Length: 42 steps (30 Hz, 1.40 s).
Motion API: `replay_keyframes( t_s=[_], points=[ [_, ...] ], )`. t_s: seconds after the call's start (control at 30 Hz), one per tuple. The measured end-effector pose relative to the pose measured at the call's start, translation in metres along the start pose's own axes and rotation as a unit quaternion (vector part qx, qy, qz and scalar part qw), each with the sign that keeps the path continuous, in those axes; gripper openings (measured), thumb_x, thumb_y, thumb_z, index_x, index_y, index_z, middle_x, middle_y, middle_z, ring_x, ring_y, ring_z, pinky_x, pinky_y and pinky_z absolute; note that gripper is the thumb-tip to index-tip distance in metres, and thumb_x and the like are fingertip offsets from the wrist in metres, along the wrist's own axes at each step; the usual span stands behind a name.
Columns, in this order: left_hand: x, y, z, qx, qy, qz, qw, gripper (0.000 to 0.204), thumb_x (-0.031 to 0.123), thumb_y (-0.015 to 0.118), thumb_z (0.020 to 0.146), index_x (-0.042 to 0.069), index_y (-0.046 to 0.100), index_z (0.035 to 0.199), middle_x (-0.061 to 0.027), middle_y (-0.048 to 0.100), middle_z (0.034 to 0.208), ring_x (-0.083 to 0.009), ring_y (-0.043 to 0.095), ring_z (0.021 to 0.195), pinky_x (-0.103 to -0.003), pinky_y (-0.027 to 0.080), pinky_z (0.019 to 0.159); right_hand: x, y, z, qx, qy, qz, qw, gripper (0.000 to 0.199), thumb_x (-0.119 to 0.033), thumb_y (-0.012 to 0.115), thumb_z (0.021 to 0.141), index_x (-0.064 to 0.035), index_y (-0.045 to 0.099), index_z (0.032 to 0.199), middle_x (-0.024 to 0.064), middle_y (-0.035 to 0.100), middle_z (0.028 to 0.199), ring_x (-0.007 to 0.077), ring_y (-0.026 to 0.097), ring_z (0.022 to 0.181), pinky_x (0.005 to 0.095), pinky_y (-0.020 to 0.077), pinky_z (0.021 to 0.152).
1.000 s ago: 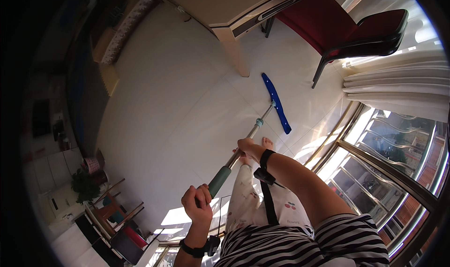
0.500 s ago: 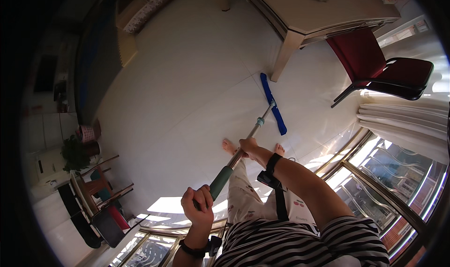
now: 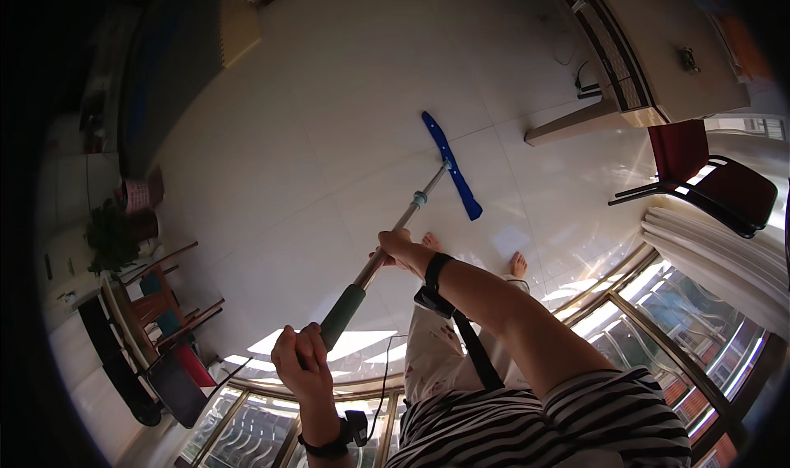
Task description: The person assembles a flat mop by attaching the blue mop head to the metal handle using a light green connector, then uses the assembled mop to clean a tiled floor.
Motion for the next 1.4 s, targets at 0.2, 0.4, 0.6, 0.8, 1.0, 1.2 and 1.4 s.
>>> replay_keyframes(
  t_s=[0.2,0.4,0.6,0.8,1.0,1.2,1.4],
  points=[
    [0.024,0.021,0.014,-0.100,0.060,0.204,0.972,0.034,-0.001,0.049,0.076,0.004,0.035,0.045,-0.0006,0.035,0.041,-0.0120,0.034,0.036,-0.023,0.030,0.046,-0.020,0.126,0.021,-0.173,0.007,0.004,0.985,0.027,-0.008,0.044,0.078,0.0050,0.035,0.100,0.0104,0.049,0.075,0.0207,0.058,0.062,0.0342,0.0523,0.056],
    [0.065,0.040,0.019,-0.207,0.209,0.231,0.927,0.019,-0.004,0.046,0.062,0.002,0.041,0.045,-0.0034,0.040,0.042,-0.0153,0.040,0.038,-0.030,0.041,0.056,-0.050,0.155,-0.008,-0.260,-0.026,0.087,0.961,0.014,-0.010,0.047,0.081,-0.0014,0.037,0.087,0.0084,0.045,0.070,0.0187,0.049,0.062,0.0353,0.0457,0.059],
    [0.082,0.090,0.036,-0.319,0.221,0.191,0.902,0.012,-0.002,0.049,0.056,0.002,0.043,0.046,-0.0037,0.038,0.041,-0.0160,0.036,0.036,-0.030,0.041,0.055,-0.123,0.086,-0.032,-0.193,-0.115,0.204,0.953,0.014,-0.010,0.046,0.082,-0.0021,0.036,0.089,0.0091,0.044,0.071,0.0192,0.048,0.060,0.0361,0.0454,0.059],
    [0.068,0.207,0.081,-0.451,0.228,0.154,0.849,0.020,-0.006,0.057,0.059,0.001,0.042,0.049,-0.0052,0.035,0.044,-0.0200,0.040,0.042,-0.031,0.042,0.053,-0.213,-0.041,-0.024,-0.119,-0.209,0.326,0.914,0.011,-0.009,0.045,0.081,-0.0023,0.037,0.086,0.0087,0.045,0.071,0.0202,0.049,0.060,0.0363,0.0436,0.057],
    [0.033,0.326,0.130,-0.514,0.175,0.138,0.828,0.016,-0.005,0.055,0.068,0.002,0.047,0.056,-0.0018,0.041,0.043,-0.0134,0.040,0.037,-0.029,0.047,0.056,-0.284,-0.146,-0.003,-0.068,-0.242,0.422,0.871,0.014,-0.013,0.045,0.079,-0.0079,0.040,0.068,0.0046,0.045,0.056,0.0166,0.045,0.054,0.0279,0.0412,0.055],
    [-0.020,0.435,0.162,-0.532,0.065,0.163,0.829,0.028,0.015,0.056,0.082,0.000,0.052,0.059,-0.0015,0.047,0.046,-0.0072,0.040,0.037,-0.025,0.029,0.037,-0.325,-0.254,0.047,-0.013,-0.238,0.482,0.843,0.011,-0.010,0.045,0.078,-0.0085,0.043,0.067,0.0041,0.045,0.056,0.0160,0.047,0.054,0.0277,0.0429,0.055],
    [-0.010,0.379,0.216,-0.387,0.011,0.239,0.890,0.024,0.007,0.053,0.081,-0.002,0.051,0.059,-0.0004,0.045,0.047,-0.0051,0.036,0.041,-0.023,0.027,0.039,-0.341,-0.181,0.072,-0.025,-0.137,0.368,0.919,0.010,-0.011,0.045,0.079,-0.0081,0.041,0.071,0.0063,0.045,0.058,0.0188,0.046,0.056,0.0331,0.0432,0.057]
  ],
)
Point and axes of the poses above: each hand's wrist, its own z-axis towards the middle knuckle, its own y-axis out of the palm, x = y × z, the point moved 9 cm from there along z, towards the middle knuckle
